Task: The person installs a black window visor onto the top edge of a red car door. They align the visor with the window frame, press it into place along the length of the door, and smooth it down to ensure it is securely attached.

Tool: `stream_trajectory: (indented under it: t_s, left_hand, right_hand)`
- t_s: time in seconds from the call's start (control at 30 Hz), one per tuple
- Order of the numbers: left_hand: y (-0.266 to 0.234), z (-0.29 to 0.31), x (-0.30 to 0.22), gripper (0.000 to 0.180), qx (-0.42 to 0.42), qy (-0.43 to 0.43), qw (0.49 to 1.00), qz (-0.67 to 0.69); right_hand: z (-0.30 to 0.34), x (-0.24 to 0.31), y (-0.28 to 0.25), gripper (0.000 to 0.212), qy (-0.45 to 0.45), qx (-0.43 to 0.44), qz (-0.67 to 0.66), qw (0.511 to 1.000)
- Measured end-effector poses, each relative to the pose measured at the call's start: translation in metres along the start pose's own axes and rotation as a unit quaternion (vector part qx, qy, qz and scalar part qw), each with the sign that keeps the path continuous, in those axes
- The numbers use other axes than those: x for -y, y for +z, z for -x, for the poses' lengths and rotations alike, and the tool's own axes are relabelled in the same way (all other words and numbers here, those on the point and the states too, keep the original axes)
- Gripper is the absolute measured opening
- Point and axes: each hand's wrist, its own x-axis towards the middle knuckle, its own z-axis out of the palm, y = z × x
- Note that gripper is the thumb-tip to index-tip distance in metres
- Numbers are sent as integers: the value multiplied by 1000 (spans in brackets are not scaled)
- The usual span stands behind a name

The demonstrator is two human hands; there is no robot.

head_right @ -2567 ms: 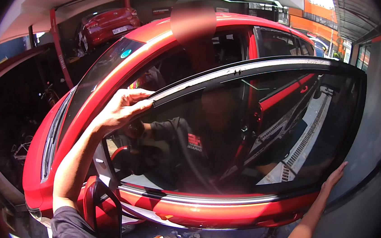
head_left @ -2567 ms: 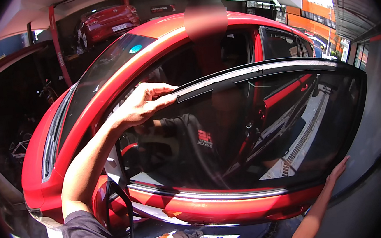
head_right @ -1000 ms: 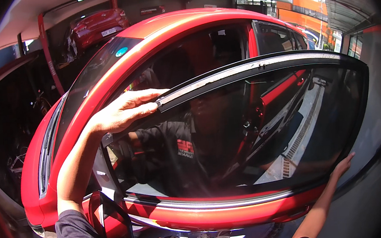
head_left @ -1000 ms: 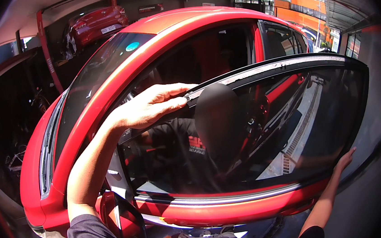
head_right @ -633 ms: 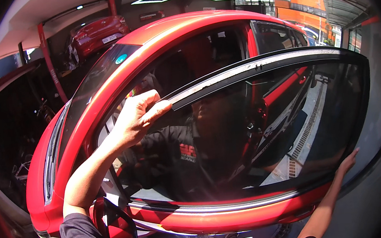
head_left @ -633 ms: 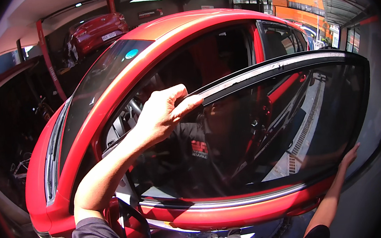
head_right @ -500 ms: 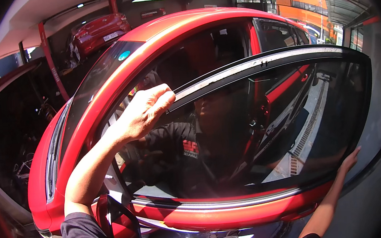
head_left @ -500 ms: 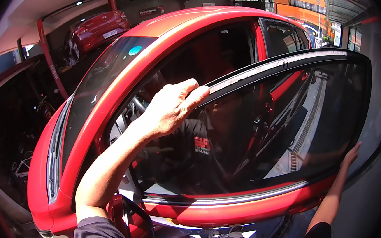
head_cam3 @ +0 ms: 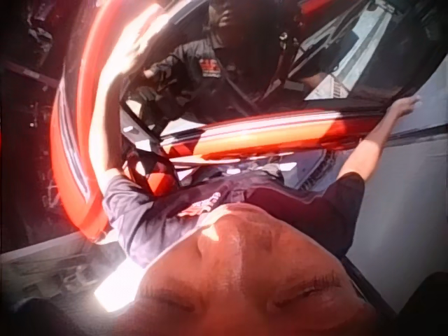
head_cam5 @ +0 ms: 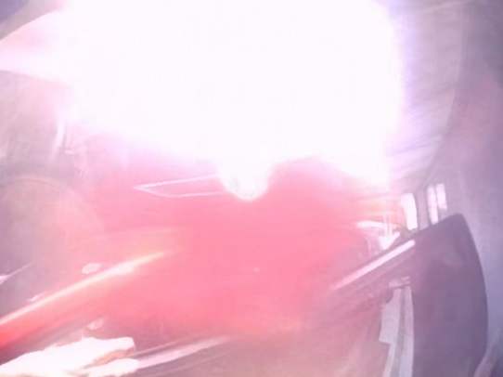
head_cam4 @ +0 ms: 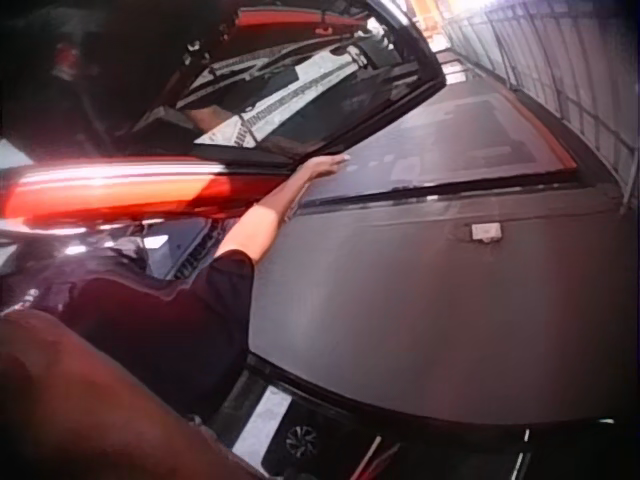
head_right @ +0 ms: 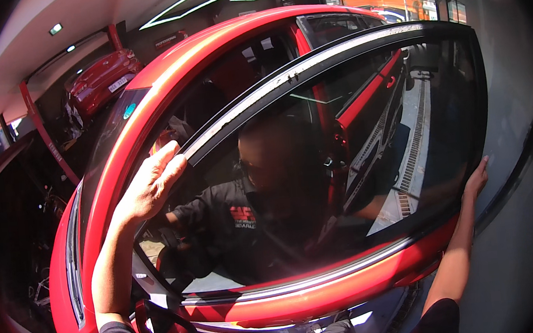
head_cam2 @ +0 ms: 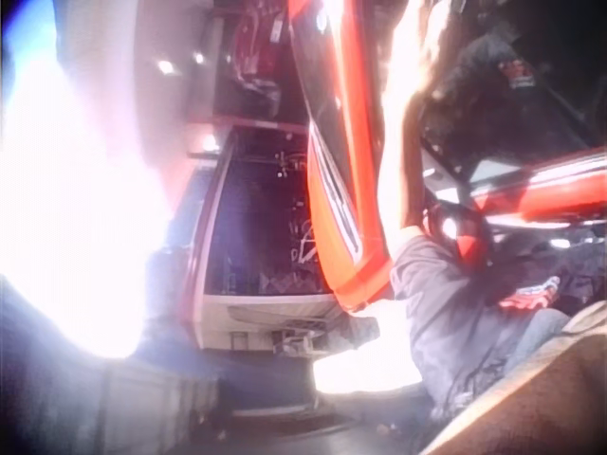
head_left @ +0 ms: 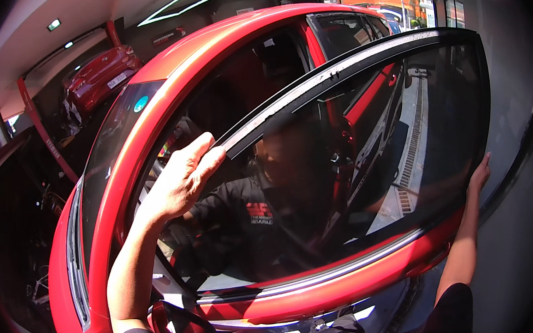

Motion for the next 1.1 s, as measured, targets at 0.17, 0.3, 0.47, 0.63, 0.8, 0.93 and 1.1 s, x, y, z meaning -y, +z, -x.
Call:
stream_trajectory:
  t_s: [0.17,0.3,0.47,0.63,0.8,0.93,1.1]
  left_hand:
    - [11,-18,-14,51,-3,-82,997,-5]
    - [-27,-3,11,41,125,70,973,179]
    - [-12,-2,-2,30,124,-28,978,163]
    - [-3,2,-6,31,37,-32,998,41]
    - [11,-9,2,47,-10,-52,999,1]
    - [-21,-2,38,40,79,55,981,171]
    - [-11,-3,15,33,126,-4,972,200]
  right_hand:
    - [5,9,-17,83,2,-7,-1,1000]
    - [-1,11,8,81,-4,15,-17,1000]
    - [-3,3,-16,81,-3,-7,-9,1000]
    - [10,7,-4,83,-9,17,-23,1000]
    - [5,11,-20,82,10,6,-35,999]
    - [7,20,1,81,25,27,-32,999]
    - [-5,6,-14,81,2,14,-34,999]
